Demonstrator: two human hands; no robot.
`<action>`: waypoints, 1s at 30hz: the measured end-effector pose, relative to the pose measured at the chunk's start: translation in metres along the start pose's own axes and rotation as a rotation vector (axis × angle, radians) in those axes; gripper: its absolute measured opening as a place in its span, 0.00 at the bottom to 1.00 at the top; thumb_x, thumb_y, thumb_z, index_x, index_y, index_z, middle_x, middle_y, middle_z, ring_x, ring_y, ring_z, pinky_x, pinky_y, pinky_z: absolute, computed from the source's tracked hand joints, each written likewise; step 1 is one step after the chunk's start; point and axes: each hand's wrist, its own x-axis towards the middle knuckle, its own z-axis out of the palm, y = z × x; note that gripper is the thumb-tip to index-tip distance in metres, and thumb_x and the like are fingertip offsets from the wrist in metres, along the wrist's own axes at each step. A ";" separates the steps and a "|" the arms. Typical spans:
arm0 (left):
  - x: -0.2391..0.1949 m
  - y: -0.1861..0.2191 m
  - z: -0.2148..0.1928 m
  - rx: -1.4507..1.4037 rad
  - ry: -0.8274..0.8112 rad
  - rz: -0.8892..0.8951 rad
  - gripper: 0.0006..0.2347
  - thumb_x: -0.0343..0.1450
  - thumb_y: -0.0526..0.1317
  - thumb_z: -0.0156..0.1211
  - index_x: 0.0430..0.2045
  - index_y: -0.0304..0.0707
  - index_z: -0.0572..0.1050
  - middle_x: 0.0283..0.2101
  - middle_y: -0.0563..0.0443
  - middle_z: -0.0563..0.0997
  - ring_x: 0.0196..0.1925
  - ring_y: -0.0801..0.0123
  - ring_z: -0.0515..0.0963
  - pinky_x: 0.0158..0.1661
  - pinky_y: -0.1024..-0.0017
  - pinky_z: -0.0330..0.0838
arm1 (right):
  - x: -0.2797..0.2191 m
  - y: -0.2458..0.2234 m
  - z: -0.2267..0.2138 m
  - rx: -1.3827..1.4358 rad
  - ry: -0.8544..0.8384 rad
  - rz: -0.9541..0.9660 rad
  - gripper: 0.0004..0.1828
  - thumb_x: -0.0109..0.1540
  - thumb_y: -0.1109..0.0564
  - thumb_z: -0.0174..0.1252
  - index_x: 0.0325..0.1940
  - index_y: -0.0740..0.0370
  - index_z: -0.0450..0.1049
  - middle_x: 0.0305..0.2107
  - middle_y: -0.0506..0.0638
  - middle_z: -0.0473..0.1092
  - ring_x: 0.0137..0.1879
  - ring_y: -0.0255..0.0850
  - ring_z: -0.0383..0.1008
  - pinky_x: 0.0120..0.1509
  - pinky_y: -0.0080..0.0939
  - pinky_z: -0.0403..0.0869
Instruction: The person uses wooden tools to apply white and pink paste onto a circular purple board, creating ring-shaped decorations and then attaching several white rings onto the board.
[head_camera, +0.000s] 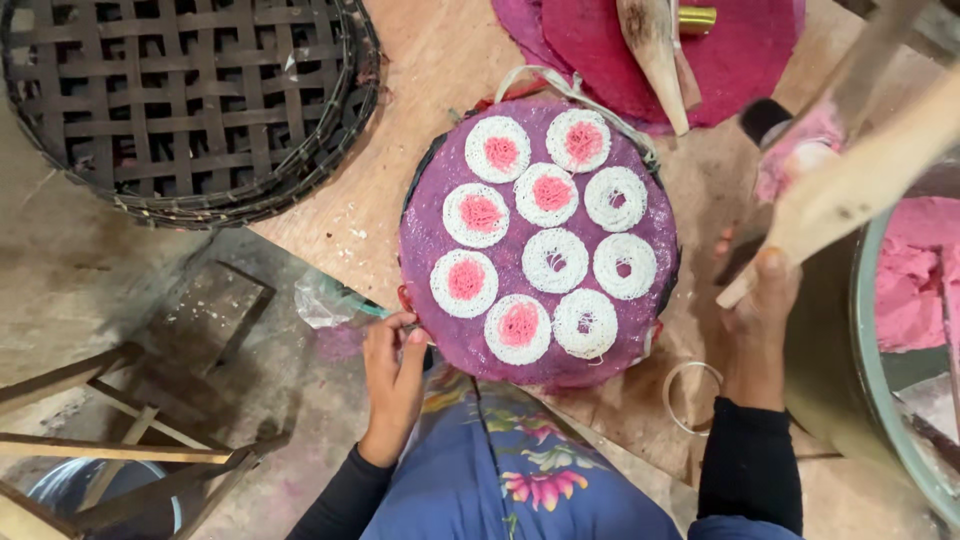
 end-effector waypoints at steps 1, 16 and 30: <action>0.004 -0.003 0.001 -0.020 -0.019 -0.050 0.11 0.73 0.40 0.60 0.44 0.32 0.77 0.35 0.48 0.72 0.39 0.66 0.69 0.43 0.70 0.65 | 0.003 0.003 -0.006 -0.128 0.051 -0.051 0.42 0.66 0.42 0.69 0.73 0.69 0.62 0.53 0.56 0.69 0.52 0.43 0.69 0.60 0.41 0.70; 0.029 -0.014 -0.003 -0.106 0.026 -0.217 0.09 0.74 0.40 0.61 0.39 0.32 0.78 0.26 0.51 0.66 0.29 0.73 0.62 0.30 0.71 0.56 | 0.139 0.035 0.006 -1.447 0.341 0.366 0.60 0.57 0.31 0.69 0.81 0.58 0.46 0.64 0.73 0.59 0.68 0.68 0.62 0.70 0.65 0.61; 0.041 0.005 -0.012 0.114 -0.020 -0.041 0.10 0.71 0.45 0.62 0.28 0.37 0.80 0.22 0.49 0.76 0.25 0.67 0.74 0.28 0.68 0.65 | 0.070 0.062 0.008 -1.463 -0.078 -0.160 0.17 0.71 0.51 0.54 0.47 0.69 0.80 0.40 0.73 0.72 0.49 0.67 0.73 0.57 0.58 0.71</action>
